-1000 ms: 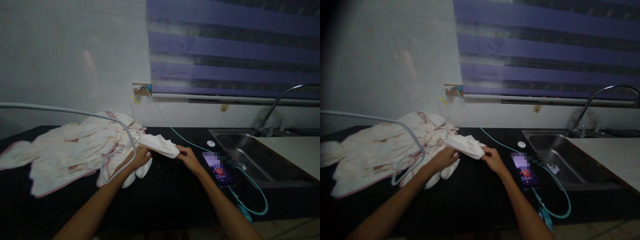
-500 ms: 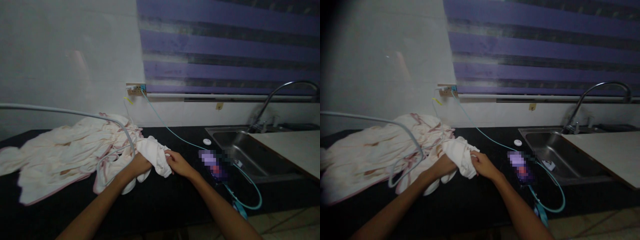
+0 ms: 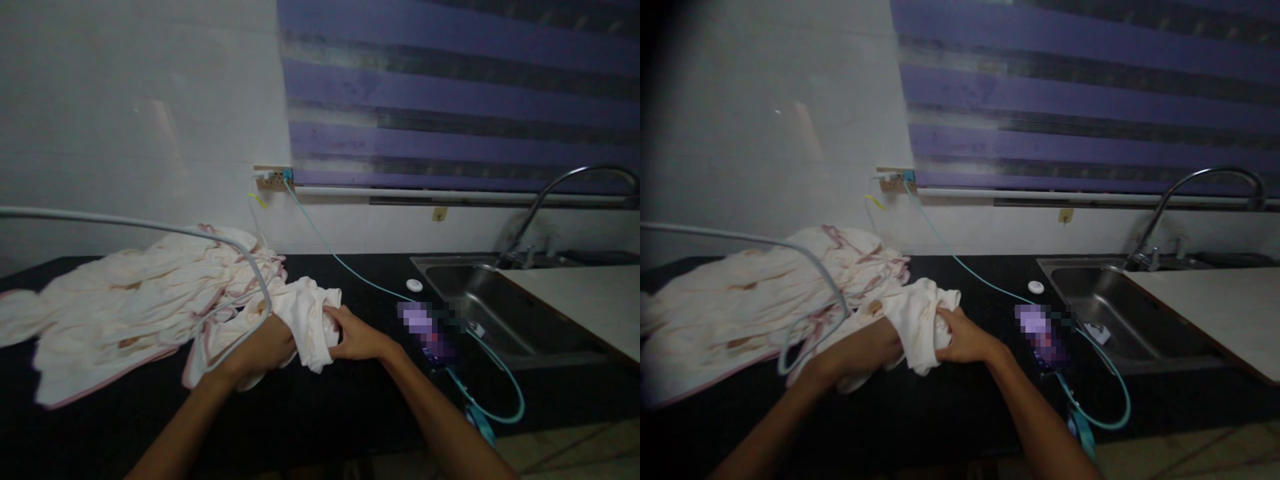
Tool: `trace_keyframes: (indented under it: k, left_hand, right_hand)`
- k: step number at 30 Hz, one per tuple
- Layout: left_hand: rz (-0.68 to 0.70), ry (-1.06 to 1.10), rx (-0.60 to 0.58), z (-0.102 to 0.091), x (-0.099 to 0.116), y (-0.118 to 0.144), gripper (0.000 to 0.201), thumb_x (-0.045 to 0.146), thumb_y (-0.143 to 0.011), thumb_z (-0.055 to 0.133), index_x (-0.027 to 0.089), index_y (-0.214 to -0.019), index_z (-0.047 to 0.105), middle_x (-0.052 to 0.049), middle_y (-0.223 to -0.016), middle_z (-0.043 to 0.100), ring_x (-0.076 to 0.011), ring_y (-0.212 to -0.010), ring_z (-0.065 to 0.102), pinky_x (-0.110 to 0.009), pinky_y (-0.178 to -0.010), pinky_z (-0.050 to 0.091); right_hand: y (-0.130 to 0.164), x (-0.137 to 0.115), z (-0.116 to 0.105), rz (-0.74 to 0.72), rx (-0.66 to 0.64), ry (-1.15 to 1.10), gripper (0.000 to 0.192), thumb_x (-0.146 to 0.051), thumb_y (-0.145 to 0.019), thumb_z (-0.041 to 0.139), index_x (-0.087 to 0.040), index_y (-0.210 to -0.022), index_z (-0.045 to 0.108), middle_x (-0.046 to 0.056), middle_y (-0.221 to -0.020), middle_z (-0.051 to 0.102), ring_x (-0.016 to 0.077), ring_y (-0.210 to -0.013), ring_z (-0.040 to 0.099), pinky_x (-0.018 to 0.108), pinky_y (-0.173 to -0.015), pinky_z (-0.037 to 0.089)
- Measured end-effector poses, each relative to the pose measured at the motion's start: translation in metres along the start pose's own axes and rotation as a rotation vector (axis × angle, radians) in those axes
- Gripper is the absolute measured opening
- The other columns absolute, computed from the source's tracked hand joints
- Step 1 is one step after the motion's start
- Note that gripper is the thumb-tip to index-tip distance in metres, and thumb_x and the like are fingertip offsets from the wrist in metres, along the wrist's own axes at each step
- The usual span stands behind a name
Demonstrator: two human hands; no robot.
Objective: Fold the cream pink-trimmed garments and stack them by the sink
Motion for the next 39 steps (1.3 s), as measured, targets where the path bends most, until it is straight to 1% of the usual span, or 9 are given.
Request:
trace_keyframes:
  k: [3, 6, 11, 16, 21, 27, 34, 37, 39]
  left_hand:
    - [-0.111, -0.02, -0.071, 0.0, 0.026, 0.038, 0.038, 0.036, -0.098, 0.04, 0.022, -0.112, 0.071, -0.011, -0.117, 0.072, -0.0266, -0.113, 0.065, -0.044, -0.112, 0.043]
    - [-0.285, 0.011, -0.047, 0.003, 0.049, 0.049, 0.044, 0.053, -0.101, 0.039, 0.023, -0.105, 0.071, -0.01, -0.105, 0.073, -0.0274, -0.098, 0.069, -0.043, -0.093, 0.051]
    - [-0.373, -0.091, 0.167, 0.014, 0.052, -0.004, 0.043, 0.044, -0.1, 0.042, 0.017, -0.13, 0.056, -0.018, -0.127, 0.066, -0.0318, -0.117, 0.064, -0.041, -0.091, 0.05]
    - [-0.485, -0.144, 0.029, 0.032, 0.035, -0.039, 0.038, 0.024, -0.087, 0.05, 0.009, -0.121, 0.056, -0.023, -0.115, 0.069, -0.0337, -0.105, 0.068, -0.039, -0.081, 0.051]
    - [-0.307, -0.199, 0.055, 0.03, 0.063, -0.013, 0.036, 0.009, -0.08, 0.047, 0.012, -0.111, 0.064, -0.02, -0.115, 0.069, -0.0325, -0.107, 0.066, -0.046, -0.093, 0.047]
    - [-0.267, -0.22, -0.079, 0.047, 0.107, 0.034, 0.045, 0.001, -0.079, 0.043, 0.017, -0.114, 0.067, -0.015, -0.12, 0.065, -0.0314, -0.114, 0.062, -0.049, -0.1, 0.046]
    - [-0.271, -0.143, -0.153, 0.089, 0.108, 0.049, 0.061, -0.003, -0.081, 0.038, 0.016, -0.134, 0.06, -0.016, -0.134, 0.062, -0.0299, -0.123, 0.06, -0.049, -0.107, 0.047]
    - [-0.187, -0.094, -0.123, 0.099, 0.108, 0.052, 0.062, 0.0, -0.083, 0.042, 0.02, -0.139, 0.057, -0.014, -0.138, 0.061, -0.0284, -0.126, 0.058, -0.047, -0.11, 0.047]
    - [-0.139, -0.058, -0.107, 0.104, 0.11, 0.053, 0.062, 0.002, -0.083, 0.044, 0.022, -0.14, 0.057, -0.014, -0.139, 0.061, -0.0291, -0.129, 0.057, -0.048, -0.113, 0.046]
  right_hand:
    - [-0.002, 0.0, -0.001, 0.004, -0.006, -0.028, 0.061, -0.023, -0.076, 0.077, -0.019, -0.135, 0.06, 0.002, -0.101, 0.062, 0.0163, -0.085, 0.056, 0.028, -0.08, 0.048]
    - [-0.008, 0.005, -0.003, 0.033, 0.088, -0.06, 0.033, -0.02, -0.088, 0.06, -0.019, -0.12, 0.065, -0.003, -0.083, 0.06, 0.0134, -0.072, 0.054, 0.024, -0.069, 0.043]
    - [-0.011, 0.026, -0.018, 0.156, 0.45, 0.087, 0.022, -0.011, -0.09, 0.047, -0.019, -0.093, 0.067, 0.002, -0.089, 0.065, 0.0168, -0.083, 0.059, 0.028, -0.081, 0.046]
    - [-0.006, 0.041, -0.019, 0.173, 0.281, 0.271, 0.037, -0.005, -0.091, 0.047, -0.018, -0.115, 0.072, 0.008, -0.105, 0.065, 0.0201, -0.101, 0.061, 0.032, -0.096, 0.045]
    - [-0.005, 0.041, -0.012, 0.189, 0.155, 0.411, 0.042, -0.011, -0.095, 0.05, -0.022, -0.131, 0.07, 0.011, -0.108, 0.067, 0.0227, -0.104, 0.059, 0.034, -0.098, 0.043]
    - [-0.008, 0.039, -0.011, 0.2, 0.179, 0.382, 0.037, -0.014, -0.097, 0.05, -0.025, -0.122, 0.075, 0.009, -0.105, 0.068, 0.0225, -0.102, 0.06, 0.034, -0.097, 0.043]
    - [-0.008, 0.033, -0.013, 0.222, 0.209, 0.31, 0.027, -0.021, -0.1, 0.05, -0.02, -0.099, 0.077, 0.008, -0.094, 0.071, 0.0197, -0.091, 0.063, 0.03, -0.089, 0.044]
    - [-0.008, 0.033, -0.01, 0.267, 0.263, 0.309, 0.022, -0.037, -0.095, 0.063, -0.018, -0.092, 0.075, 0.01, -0.092, 0.07, 0.022, -0.09, 0.062, 0.032, -0.087, 0.045]
    - [-0.008, 0.035, -0.008, 0.287, 0.31, 0.276, 0.018, -0.035, -0.086, 0.073, -0.018, -0.091, 0.074, 0.009, -0.095, 0.069, 0.0236, -0.095, 0.061, 0.035, -0.092, 0.045]
Point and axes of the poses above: each hand's wrist, its own y-axis away from the middle knuckle, its own z-axis out of the palm, x = y × z, the point moved 2 cm from there along -y, towards the middle knuckle
